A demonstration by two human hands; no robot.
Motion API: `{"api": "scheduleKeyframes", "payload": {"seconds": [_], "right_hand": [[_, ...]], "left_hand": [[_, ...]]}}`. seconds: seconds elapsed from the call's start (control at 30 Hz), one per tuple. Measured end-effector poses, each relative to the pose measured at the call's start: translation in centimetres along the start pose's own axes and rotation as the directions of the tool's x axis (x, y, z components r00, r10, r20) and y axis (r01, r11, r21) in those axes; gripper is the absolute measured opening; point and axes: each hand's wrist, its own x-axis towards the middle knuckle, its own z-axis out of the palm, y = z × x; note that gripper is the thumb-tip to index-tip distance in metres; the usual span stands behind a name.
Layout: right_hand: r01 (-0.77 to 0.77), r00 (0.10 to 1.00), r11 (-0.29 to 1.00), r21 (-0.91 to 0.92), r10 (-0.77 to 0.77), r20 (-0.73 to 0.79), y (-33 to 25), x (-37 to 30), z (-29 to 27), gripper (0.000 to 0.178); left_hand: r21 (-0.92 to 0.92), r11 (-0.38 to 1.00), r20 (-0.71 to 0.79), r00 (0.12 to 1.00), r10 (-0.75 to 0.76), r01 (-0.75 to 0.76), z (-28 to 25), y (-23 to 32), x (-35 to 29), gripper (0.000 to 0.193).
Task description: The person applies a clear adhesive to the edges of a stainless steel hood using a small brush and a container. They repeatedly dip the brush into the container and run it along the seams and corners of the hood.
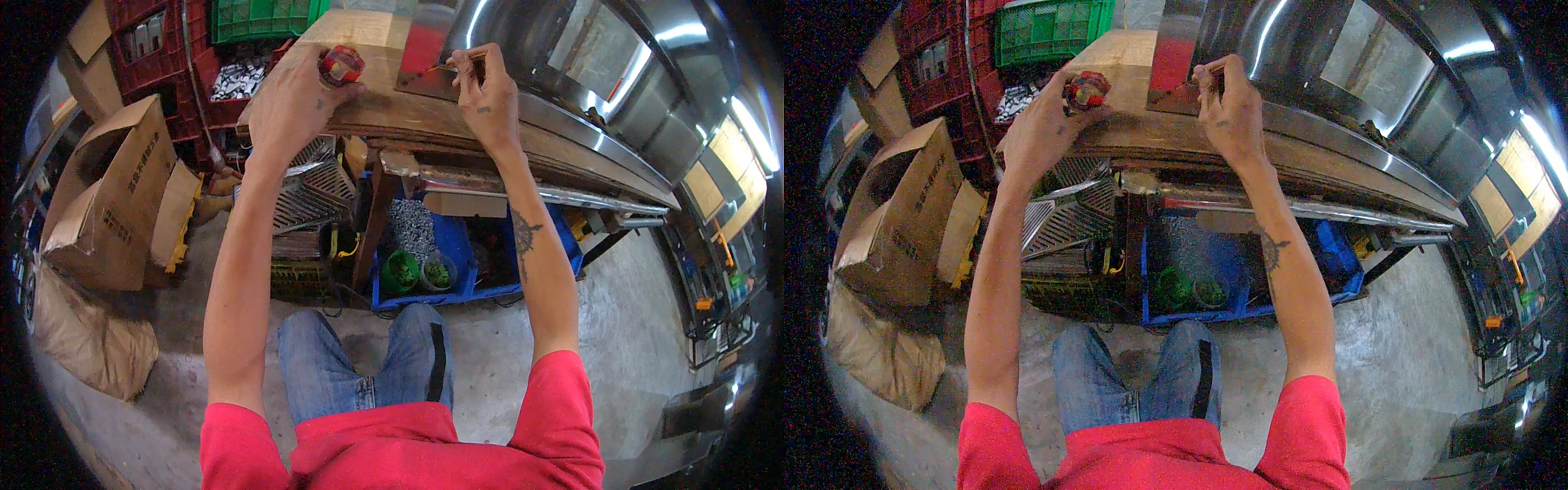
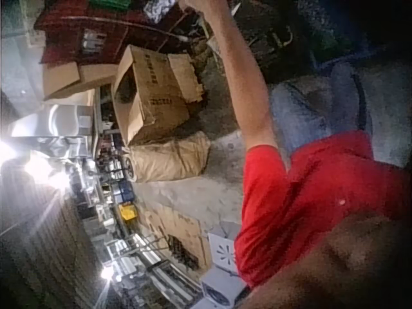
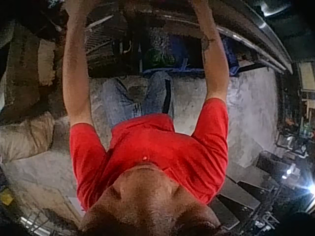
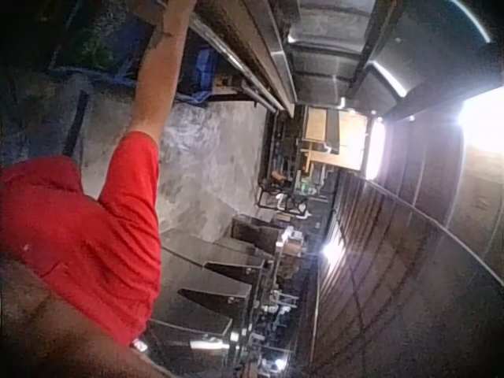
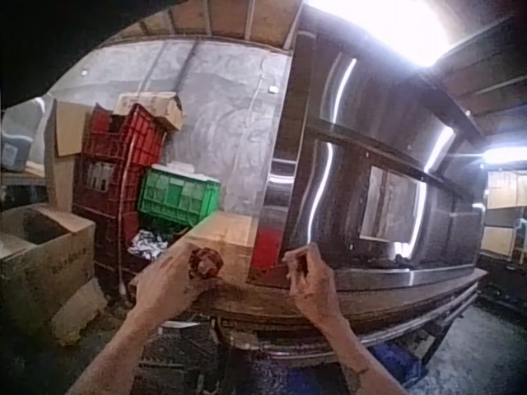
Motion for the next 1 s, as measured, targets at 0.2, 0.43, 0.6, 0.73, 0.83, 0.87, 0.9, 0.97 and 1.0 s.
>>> {"api": "scheduleKeyframes", "payload": {"seconds": [0.2, 0.43, 0.6, 0.73, 0.83, 0.87, 0.9, 0.97, 1.0], "right_hand": [[-0.025, 0.993, 0.999, 0.033, 0.029, -0.118, -1.3, 0.1, 0.2, 0.021], [0.119, 0.992, 0.966, 0.230, -0.127, 0.020, -6.2, 0.4, 2.9, 0.007], [0.223, 0.972, 0.964, 0.145, -0.231, 0.037, -6.1, 0.8, 5.4, 0.009], [0.191, 0.974, 0.972, 0.134, -0.205, 0.096, -5.7, 1.0, 6.5, 0.010], [0.128, 0.981, 0.976, 0.179, -0.151, 0.123, -6.1, 0.9, 6.2, 0.010], [0.097, 0.984, 0.974, 0.204, -0.125, 0.130, -6.3, 0.9, 5.9, 0.010], [0.118, 0.988, 0.974, 0.194, -0.135, 0.077, -6.2, 1.0, 5.7, 0.010], [0.159, 0.987, 0.972, 0.175, -0.158, -0.019, -6.1, 1.2, 5.2, 0.012], [0.127, 0.992, 0.979, 0.161, -0.123, -0.035, -6.1, 1.3, 4.6, 0.012]], "left_hand": [[-0.059, 0.994, -0.045, 0.995, 0.093, -0.096, 0.6, -0.8, 0.4, 0.063], [-0.053, 0.995, -0.059, 0.995, 0.081, -0.084, 0.8, -0.8, 0.5, 0.062], [-0.119, 0.988, -0.084, 0.992, 0.094, -0.104, 0.8, -0.6, 0.4, 0.057], [-0.079, 0.975, -0.157, 0.969, 0.193, -0.207, 1.2, -1.5, 0.3, 0.058], [-0.060, 0.977, -0.141, 0.971, 0.195, -0.205, 1.1, -1.4, 0.2, 0.058], [-0.058, 0.977, -0.138, 0.971, 0.194, -0.204, 1.1, -1.3, 0.2, 0.058], [-0.065, 0.977, -0.159, 0.968, 0.193, -0.205, 1.4, -1.3, 0.4, 0.057], [-0.078, 0.977, -0.201, 0.963, 0.178, -0.197, 1.9, -1.6, 0.5, 0.055], [-0.067, 0.979, -0.198, 0.965, 0.174, -0.191, 2.0, -1.8, 0.5, 0.055]]}}
